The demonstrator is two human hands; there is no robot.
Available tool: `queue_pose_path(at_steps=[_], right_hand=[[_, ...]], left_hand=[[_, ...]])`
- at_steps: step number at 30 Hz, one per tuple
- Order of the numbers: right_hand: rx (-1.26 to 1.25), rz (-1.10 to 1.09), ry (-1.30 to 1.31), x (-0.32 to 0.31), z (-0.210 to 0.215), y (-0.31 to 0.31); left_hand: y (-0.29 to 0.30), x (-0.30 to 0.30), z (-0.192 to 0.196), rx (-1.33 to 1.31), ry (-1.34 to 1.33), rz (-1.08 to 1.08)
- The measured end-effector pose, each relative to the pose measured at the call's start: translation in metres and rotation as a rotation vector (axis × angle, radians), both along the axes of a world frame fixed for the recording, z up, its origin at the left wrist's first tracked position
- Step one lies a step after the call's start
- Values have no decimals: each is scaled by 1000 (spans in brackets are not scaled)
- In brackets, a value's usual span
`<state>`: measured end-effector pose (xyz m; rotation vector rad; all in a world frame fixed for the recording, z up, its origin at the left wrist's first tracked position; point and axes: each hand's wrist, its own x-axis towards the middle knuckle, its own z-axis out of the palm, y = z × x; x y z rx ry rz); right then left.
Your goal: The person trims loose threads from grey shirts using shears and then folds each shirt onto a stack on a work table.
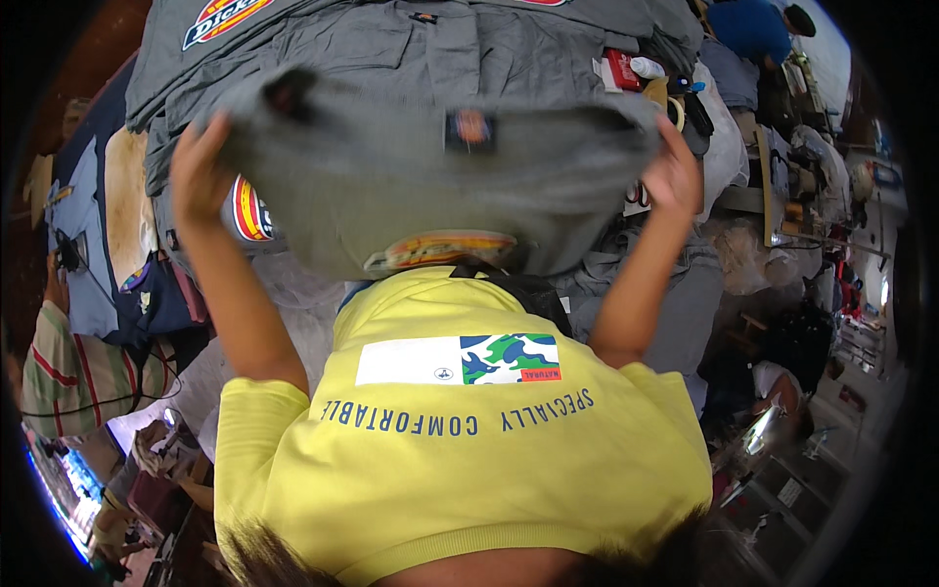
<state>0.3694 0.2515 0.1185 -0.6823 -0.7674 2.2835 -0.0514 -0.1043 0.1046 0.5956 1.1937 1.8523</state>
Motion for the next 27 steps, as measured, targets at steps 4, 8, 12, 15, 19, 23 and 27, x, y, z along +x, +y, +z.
queue_pose_path(at_steps=[4,8,12,15,19,23,27], right_hand=[[-72,66,52,-77,-84,55],[-115,191,-76,-100,-118,57],[-93,274,-170,-102,-132,66],[-101,353,-153,-109,-125,71],[116,331,-392,-90,-114,57],[571,513,-841,-8,-75,9],[561,790,-1040,48,-81,-44]], left_hand=[[111,-32,-60,-303,15,-22],[127,-44,-109,-387,-179,-9],[130,-34,-104,-104,-392,-185],[129,-40,-106,-199,-345,-198],[94,-2,-78,-598,-95,-19],[12,34,-64,-797,58,-67],[-42,81,-51,-811,-1,-60]])
